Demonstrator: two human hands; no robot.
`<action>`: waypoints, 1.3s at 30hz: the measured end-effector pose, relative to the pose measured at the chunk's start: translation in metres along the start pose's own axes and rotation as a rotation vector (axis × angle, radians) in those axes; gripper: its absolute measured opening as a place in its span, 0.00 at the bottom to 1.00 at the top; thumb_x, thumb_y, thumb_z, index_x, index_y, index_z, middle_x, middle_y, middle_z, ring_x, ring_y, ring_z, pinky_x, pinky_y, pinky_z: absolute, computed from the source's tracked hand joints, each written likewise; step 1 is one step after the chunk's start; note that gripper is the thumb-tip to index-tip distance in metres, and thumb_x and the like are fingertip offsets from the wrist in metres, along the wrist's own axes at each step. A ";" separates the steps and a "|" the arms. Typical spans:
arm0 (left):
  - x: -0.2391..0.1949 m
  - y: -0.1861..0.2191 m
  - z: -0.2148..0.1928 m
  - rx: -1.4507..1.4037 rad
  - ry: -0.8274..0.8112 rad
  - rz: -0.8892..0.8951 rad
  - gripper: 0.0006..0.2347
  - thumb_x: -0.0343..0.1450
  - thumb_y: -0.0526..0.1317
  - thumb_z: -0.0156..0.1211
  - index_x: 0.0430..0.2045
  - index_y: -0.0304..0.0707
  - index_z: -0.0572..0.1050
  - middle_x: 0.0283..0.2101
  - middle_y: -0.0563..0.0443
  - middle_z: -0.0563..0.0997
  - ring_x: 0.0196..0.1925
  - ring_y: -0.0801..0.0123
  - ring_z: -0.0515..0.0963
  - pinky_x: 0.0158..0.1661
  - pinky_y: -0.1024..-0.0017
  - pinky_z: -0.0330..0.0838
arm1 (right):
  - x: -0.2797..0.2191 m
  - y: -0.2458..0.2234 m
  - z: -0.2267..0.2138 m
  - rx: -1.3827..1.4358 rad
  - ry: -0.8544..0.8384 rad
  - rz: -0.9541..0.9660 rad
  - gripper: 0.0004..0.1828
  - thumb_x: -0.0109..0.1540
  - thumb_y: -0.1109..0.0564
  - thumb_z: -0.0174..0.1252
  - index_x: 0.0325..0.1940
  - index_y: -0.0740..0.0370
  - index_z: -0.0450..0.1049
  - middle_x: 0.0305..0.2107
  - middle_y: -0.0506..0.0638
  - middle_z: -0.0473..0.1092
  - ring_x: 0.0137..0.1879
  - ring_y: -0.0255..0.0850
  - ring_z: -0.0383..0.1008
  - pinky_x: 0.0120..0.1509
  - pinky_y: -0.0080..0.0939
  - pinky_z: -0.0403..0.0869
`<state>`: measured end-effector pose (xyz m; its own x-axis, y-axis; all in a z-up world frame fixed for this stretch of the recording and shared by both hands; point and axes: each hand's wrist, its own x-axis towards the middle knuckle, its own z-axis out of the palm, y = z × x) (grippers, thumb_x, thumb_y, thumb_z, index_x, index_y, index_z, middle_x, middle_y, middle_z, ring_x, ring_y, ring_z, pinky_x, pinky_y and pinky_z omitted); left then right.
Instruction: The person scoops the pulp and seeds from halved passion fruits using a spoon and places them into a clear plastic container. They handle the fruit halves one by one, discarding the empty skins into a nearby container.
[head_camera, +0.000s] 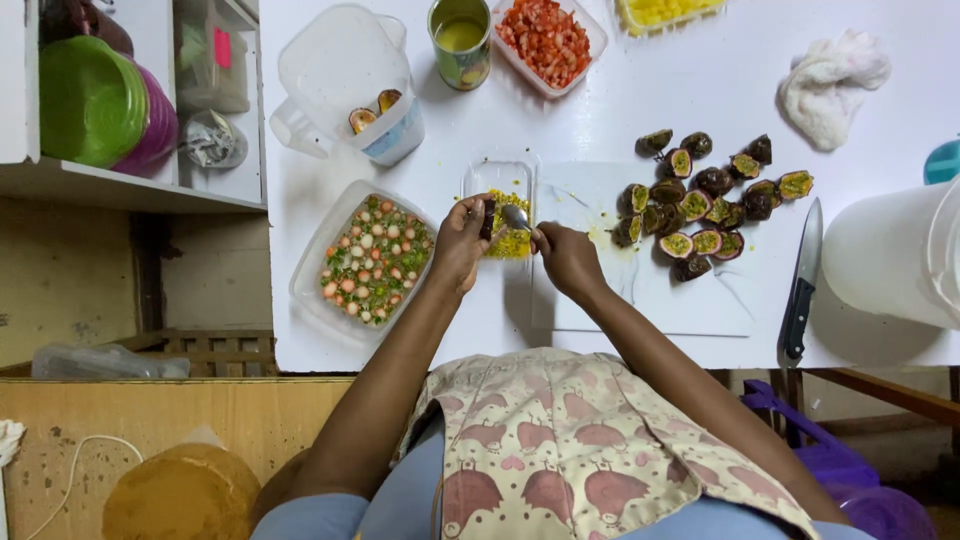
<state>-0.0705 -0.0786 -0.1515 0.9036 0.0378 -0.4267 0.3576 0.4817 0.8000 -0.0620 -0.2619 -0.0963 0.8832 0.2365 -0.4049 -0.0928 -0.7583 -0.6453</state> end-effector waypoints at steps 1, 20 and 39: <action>-0.004 0.002 0.002 0.020 -0.006 -0.015 0.13 0.81 0.44 0.50 0.55 0.36 0.71 0.55 0.39 0.74 0.56 0.59 0.74 0.56 0.51 0.71 | -0.006 -0.008 -0.002 0.045 -0.012 0.001 0.17 0.72 0.48 0.47 0.41 0.57 0.78 0.28 0.62 0.76 0.45 0.66 0.77 0.53 0.63 0.73; -0.006 -0.007 0.004 -0.065 0.041 -0.056 0.18 0.78 0.48 0.56 0.55 0.33 0.69 0.51 0.39 0.74 0.54 0.62 0.74 0.56 0.56 0.73 | -0.013 -0.005 -0.003 -0.043 0.003 -0.052 0.17 0.73 0.51 0.48 0.34 0.56 0.76 0.25 0.59 0.75 0.40 0.63 0.78 0.51 0.61 0.74; -0.013 0.015 -0.006 -0.162 -0.223 -0.006 0.10 0.79 0.43 0.54 0.51 0.39 0.72 0.54 0.45 0.81 0.52 0.69 0.80 0.52 0.67 0.73 | -0.022 -0.020 -0.018 -0.212 0.025 -0.055 0.14 0.71 0.51 0.50 0.34 0.51 0.76 0.23 0.54 0.74 0.37 0.61 0.79 0.49 0.60 0.75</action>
<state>-0.0787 -0.0669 -0.1364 0.9377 -0.1502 -0.3134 0.3367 0.6156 0.7126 -0.0710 -0.2634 -0.0629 0.8957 0.2678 -0.3550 0.0521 -0.8560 -0.5143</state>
